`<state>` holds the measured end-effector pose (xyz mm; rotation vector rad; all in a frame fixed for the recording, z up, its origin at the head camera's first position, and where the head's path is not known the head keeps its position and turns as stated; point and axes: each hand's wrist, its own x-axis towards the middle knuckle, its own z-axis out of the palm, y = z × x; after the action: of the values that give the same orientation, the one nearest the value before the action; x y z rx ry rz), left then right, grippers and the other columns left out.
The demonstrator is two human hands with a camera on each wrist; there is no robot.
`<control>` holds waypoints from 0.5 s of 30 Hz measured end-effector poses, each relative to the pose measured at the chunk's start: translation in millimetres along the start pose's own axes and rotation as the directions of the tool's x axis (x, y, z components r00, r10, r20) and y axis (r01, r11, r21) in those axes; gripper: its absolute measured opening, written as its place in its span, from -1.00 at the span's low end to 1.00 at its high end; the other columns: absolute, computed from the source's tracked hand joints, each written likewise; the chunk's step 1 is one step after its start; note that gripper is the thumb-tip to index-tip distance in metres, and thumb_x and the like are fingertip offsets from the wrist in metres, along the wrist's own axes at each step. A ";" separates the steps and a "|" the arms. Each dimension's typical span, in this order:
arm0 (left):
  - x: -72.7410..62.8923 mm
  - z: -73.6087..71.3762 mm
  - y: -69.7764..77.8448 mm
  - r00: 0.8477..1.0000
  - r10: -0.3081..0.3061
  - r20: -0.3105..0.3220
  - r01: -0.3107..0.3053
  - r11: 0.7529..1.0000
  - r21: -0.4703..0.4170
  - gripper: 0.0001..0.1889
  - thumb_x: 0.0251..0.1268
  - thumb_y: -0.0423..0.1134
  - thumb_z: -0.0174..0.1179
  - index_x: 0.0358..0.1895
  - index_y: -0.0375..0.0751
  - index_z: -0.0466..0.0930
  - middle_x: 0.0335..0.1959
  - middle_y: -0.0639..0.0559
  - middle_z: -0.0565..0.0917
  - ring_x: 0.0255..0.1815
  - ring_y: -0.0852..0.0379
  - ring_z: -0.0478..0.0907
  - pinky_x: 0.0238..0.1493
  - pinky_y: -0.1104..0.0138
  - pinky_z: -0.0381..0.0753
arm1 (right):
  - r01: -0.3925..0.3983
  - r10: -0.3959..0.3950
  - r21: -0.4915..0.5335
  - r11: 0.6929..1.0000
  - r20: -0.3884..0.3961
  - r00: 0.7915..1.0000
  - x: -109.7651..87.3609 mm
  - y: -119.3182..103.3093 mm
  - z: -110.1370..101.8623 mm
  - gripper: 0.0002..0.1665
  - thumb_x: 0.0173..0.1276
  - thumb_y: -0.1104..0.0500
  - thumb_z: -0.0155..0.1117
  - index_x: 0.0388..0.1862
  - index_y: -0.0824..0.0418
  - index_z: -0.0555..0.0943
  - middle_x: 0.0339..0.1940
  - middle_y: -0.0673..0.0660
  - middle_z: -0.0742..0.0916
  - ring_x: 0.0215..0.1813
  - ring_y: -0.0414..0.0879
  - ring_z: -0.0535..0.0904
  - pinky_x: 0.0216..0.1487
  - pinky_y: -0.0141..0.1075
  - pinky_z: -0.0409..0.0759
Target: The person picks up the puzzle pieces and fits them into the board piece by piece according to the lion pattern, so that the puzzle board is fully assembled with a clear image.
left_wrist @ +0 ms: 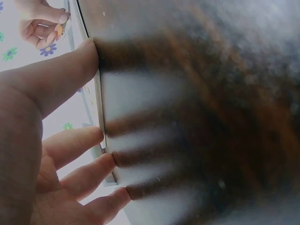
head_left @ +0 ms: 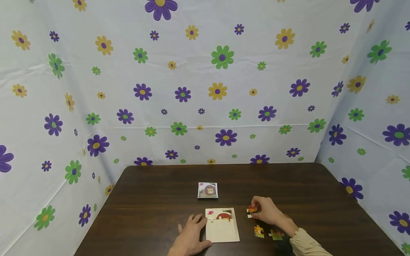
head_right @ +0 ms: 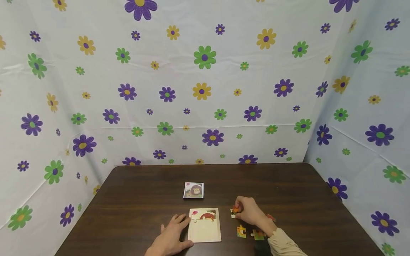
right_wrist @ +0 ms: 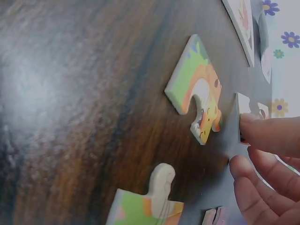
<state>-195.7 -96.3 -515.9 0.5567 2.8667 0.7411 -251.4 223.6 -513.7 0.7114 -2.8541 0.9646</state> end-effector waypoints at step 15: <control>0.4 -0.8 0.7 1.000 -0.014 0.013 0.014 1.000 -0.002 -0.25 -0.10 0.07 0.46 0.25 -0.12 0.51 0.26 -0.23 0.44 0.31 -0.38 0.25 -0.11 -0.58 0.06 | -0.011 0.014 0.043 0.999 -0.072 0.997 2.2 -6.2 -5.7 -0.73 0.02 0.41 0.45 -0.44 0.19 0.52 -0.55 -0.06 0.57 -0.53 -0.34 0.42 -0.52 -0.41 0.44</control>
<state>-196.0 -95.9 -514.9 0.5384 2.8548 0.7355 -251.2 221.7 -505.3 0.6489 -2.7871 1.0334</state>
